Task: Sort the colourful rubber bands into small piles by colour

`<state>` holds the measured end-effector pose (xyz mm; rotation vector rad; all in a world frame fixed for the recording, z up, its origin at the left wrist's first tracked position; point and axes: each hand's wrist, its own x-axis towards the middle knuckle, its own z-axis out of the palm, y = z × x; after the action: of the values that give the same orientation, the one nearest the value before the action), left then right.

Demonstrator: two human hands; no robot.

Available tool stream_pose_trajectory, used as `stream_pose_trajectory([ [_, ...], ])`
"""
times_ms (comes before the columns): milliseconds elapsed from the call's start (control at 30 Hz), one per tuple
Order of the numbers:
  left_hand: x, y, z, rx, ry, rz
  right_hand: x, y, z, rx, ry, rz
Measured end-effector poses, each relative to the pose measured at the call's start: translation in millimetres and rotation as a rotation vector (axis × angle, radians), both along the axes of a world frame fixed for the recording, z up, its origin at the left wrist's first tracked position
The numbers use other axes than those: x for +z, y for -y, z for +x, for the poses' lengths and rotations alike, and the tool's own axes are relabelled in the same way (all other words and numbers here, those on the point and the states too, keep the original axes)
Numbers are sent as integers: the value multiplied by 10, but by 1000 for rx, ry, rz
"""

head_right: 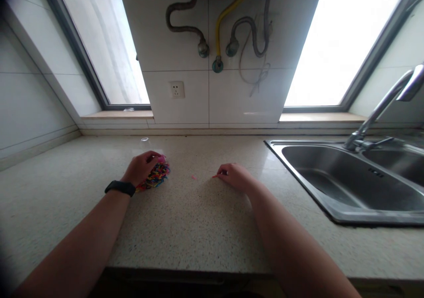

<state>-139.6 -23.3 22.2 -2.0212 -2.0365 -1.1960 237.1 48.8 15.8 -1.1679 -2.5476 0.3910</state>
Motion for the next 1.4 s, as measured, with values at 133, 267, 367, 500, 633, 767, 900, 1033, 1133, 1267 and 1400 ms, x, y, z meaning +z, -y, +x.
stream_pose_trajectory([
  [133, 0, 4, 4, -9, 9, -2, 35, 37, -32, 1, 5, 23],
  [267, 1, 2, 4, 1, 5, 6, 108, 178, -137, 40, -58, 69],
  [367, 5, -1, 6, -6, -6, 10, 166, 370, -290, 111, -145, 69],
  [500, 9, -3, 13, -13, -11, 18, 174, 622, -556, 237, -228, 19],
  [633, 15, -4, 26, -18, -5, 15, 111, 739, -771, 305, -188, -25],
  [767, 26, -5, 33, -17, -10, 11, 61, 754, -865, 300, -115, -40],
  [900, 27, -9, 31, -24, -24, 9, 38, 775, -903, 371, -69, -47],
  [1033, 24, -10, 38, -26, -30, 11, 22, 791, -931, 432, -24, -28],
  [1133, 26, -10, 51, -29, -31, 13, 26, 790, -941, 427, -1, -22],
  [1267, 32, -11, 67, -17, -37, -2, 63, 794, -929, 439, 4, -37],
  [1400, 33, -10, 63, -11, -35, -5, 112, 758, -861, 480, 4, -54],
])
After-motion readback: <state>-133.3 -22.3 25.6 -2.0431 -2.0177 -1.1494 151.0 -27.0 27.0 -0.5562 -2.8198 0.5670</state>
